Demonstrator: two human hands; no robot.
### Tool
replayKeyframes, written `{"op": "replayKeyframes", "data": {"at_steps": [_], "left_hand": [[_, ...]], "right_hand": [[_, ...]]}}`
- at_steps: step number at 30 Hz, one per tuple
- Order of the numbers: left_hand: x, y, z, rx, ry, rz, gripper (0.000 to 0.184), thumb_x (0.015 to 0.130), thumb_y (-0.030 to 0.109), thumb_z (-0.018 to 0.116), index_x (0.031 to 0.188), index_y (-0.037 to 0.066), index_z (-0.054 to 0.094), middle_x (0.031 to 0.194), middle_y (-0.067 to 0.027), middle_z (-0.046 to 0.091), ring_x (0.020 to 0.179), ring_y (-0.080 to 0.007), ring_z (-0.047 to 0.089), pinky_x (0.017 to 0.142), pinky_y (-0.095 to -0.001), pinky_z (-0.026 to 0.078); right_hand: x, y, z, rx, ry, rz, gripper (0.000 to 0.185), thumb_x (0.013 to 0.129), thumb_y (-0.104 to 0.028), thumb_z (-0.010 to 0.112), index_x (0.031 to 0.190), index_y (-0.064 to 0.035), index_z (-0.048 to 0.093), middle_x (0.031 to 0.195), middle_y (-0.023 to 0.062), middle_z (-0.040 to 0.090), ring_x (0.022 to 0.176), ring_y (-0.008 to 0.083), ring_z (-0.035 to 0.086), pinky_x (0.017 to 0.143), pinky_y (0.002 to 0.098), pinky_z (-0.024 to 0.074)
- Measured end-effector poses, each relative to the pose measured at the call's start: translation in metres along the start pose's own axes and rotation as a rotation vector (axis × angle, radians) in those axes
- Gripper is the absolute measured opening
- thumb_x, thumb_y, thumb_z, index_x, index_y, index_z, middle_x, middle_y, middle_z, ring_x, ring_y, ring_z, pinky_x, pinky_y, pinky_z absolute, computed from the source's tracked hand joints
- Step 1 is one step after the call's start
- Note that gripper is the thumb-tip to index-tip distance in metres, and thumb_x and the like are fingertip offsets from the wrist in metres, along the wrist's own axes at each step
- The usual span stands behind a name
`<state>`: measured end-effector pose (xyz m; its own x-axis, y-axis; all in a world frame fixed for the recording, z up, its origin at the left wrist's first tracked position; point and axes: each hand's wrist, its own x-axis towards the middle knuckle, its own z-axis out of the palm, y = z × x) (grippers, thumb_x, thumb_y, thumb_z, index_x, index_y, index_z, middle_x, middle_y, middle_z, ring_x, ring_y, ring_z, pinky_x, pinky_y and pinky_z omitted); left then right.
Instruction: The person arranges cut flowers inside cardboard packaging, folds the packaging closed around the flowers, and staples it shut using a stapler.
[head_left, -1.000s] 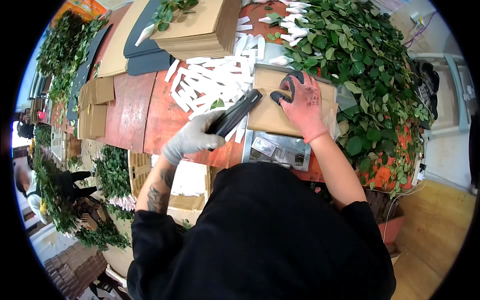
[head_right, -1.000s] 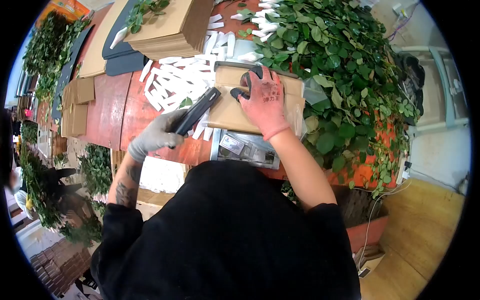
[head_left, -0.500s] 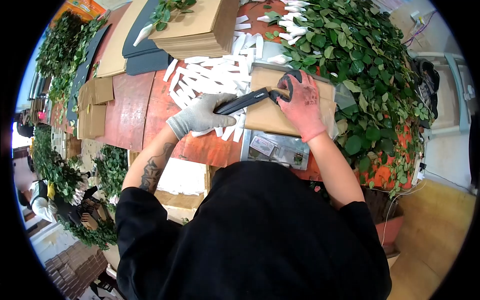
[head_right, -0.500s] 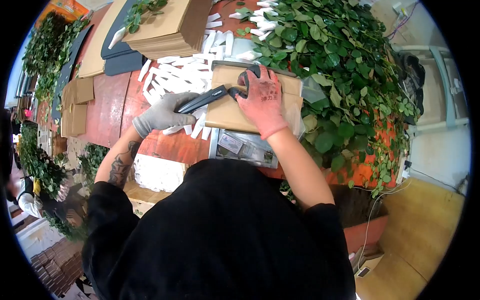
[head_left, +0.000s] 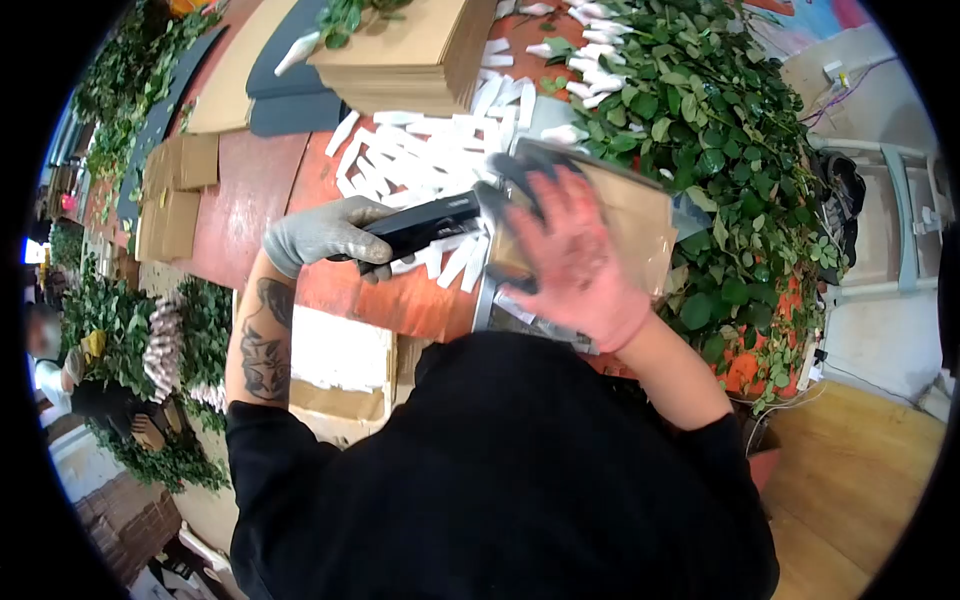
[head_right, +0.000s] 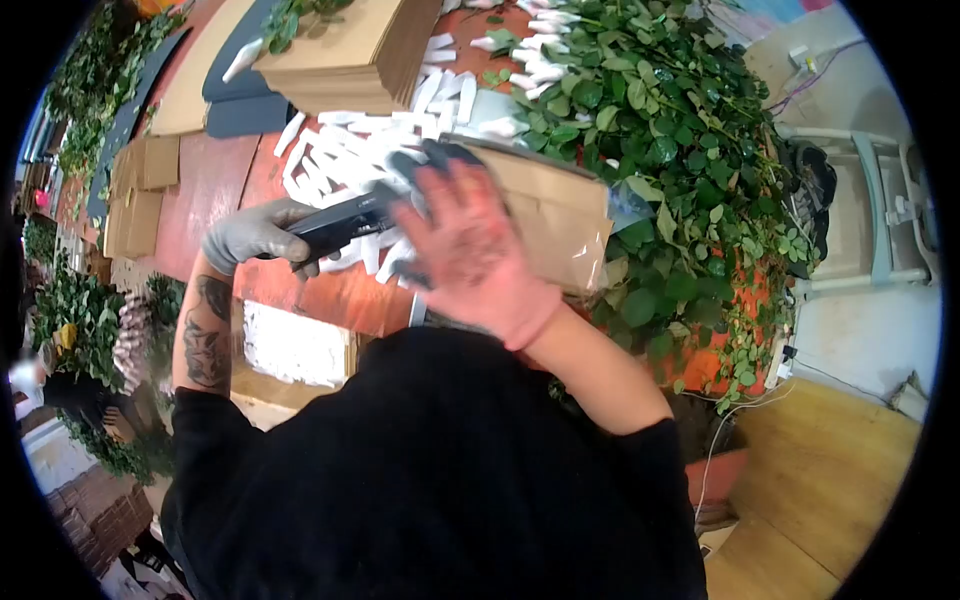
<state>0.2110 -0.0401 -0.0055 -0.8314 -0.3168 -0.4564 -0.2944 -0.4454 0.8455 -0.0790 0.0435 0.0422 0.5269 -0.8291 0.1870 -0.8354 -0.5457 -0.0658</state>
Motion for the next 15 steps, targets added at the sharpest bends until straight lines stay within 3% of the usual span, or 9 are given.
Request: {"op": "replayKeyframes", "data": {"at_steps": [1, 2, 3, 5, 7, 8, 11, 12, 15], "left_hand": [[-0.005, 0.006, 0.014, -0.028, 0.002, -0.025, 0.072, 0.078, 0.037, 0.074, 0.127, -0.009, 0.047, 0.096, -0.0102, 0.062, 0.072, -0.0155, 0.062, 0.067, -0.0271, 0.051], [-0.005, 0.002, 0.028, -0.068, 0.030, 0.138, 0.079, 0.078, 0.048, 0.071, 0.128, -0.008, 0.046, 0.105, -0.0162, 0.061, 0.078, -0.0196, 0.064, 0.073, -0.0289, 0.053], [-0.013, 0.003, 0.022, -0.291, -0.117, -0.002, 0.081, 0.080, 0.052, 0.066, 0.130, -0.007, 0.044, 0.120, -0.0196, 0.056, 0.098, -0.0232, 0.061, 0.086, -0.0328, 0.050], [-0.022, 0.016, 0.063, -0.514, 0.082, 0.513, 0.090, 0.077, 0.063, 0.061, 0.128, -0.009, 0.046, 0.119, -0.0171, 0.058, 0.109, -0.0273, 0.058, 0.094, -0.0358, 0.047], [-0.008, -0.011, 0.071, -0.496, 0.176, 0.681, 0.086, 0.081, 0.063, 0.055, 0.137, 0.000, 0.038, 0.133, -0.0184, 0.046, 0.124, -0.0293, 0.045, 0.105, -0.0443, 0.035], [-0.002, -0.012, 0.078, -0.483, 0.226, 0.763, 0.084, 0.083, 0.063, 0.052, 0.141, 0.004, 0.034, 0.140, -0.0190, 0.041, 0.131, -0.0303, 0.038, 0.110, -0.0486, 0.029], [0.047, 0.000, 0.119, -0.877, 0.616, 0.883, 0.089, 0.080, 0.039, 0.070, 0.147, 0.011, 0.017, 0.141, -0.0185, 0.039, 0.134, -0.0313, 0.034, 0.111, -0.0468, 0.029], [0.056, -0.010, 0.109, -0.657, 0.491, 1.119, 0.080, 0.083, 0.026, 0.068, 0.146, 0.012, 0.020, 0.140, -0.0166, 0.041, 0.132, -0.0324, 0.036, 0.111, -0.0469, 0.028], [0.070, -0.004, 0.094, -1.104, 0.599, 1.186, 0.065, 0.085, 0.010, 0.062, 0.141, 0.011, 0.028, 0.132, -0.0134, 0.048, 0.128, -0.0315, 0.041, 0.112, -0.0477, 0.027]], "right_hand": [[0.005, -0.015, -0.005, 0.011, -0.073, -0.100, 0.064, 0.072, -0.049, 0.065, 0.124, -0.0136, 0.052, 0.132, 0.0173, 0.043, 0.128, 0.0371, 0.032, 0.107, 0.0425, 0.0287], [0.010, -0.023, -0.001, 0.038, -0.123, -0.110, 0.064, 0.073, -0.049, 0.065, 0.124, -0.0124, 0.052, 0.131, 0.0164, 0.044, 0.126, 0.0355, 0.036, 0.105, 0.0420, 0.0314], [0.015, -0.026, 0.002, 0.060, -0.171, -0.125, 0.064, 0.073, -0.048, 0.064, 0.124, -0.0112, 0.052, 0.131, 0.0155, 0.045, 0.124, 0.0339, 0.040, 0.103, 0.0414, 0.0341], [0.012, -0.015, 0.010, 0.147, -0.039, -0.035, 0.065, 0.069, -0.039, 0.071, 0.123, -0.0081, 0.051, 0.127, 0.0153, 0.049, 0.115, 0.0322, 0.049, 0.099, 0.0408, 0.0385], [0.020, -0.001, -0.003, 0.773, -0.166, 0.271, 0.070, 0.063, -0.030, 0.077, 0.124, -0.0059, 0.050, 0.124, 0.0172, 0.051, 0.108, 0.0334, 0.054, 0.096, 0.0414, 0.0402], [0.028, 0.002, -0.009, 0.854, -0.252, 0.329, 0.082, 0.058, -0.026, 0.081, 0.129, -0.0060, 0.047, 0.122, 0.0165, 0.053, 0.113, 0.0338, 0.051, 0.098, 0.0409, 0.0385], [0.013, 0.002, 0.016, 0.613, -0.130, 0.176, 0.086, 0.060, -0.028, 0.081, 0.133, -0.0041, 0.042, 0.123, 0.0164, 0.052, 0.117, 0.0330, 0.048, 0.099, 0.0403, 0.0368], [0.011, 0.002, 0.021, 0.629, -0.129, 0.118, 0.091, 0.061, -0.029, 0.082, 0.135, -0.0017, 0.038, 0.122, 0.0162, 0.052, 0.121, 0.0321, 0.045, 0.101, 0.0402, 0.0346], [0.007, 0.010, 0.007, 0.299, 0.005, 0.075, 0.077, 0.064, -0.027, 0.079, 0.127, -0.0028, 0.043, 0.119, 0.0143, 0.053, 0.114, 0.0312, 0.049, 0.096, 0.0407, 0.0382]]}}
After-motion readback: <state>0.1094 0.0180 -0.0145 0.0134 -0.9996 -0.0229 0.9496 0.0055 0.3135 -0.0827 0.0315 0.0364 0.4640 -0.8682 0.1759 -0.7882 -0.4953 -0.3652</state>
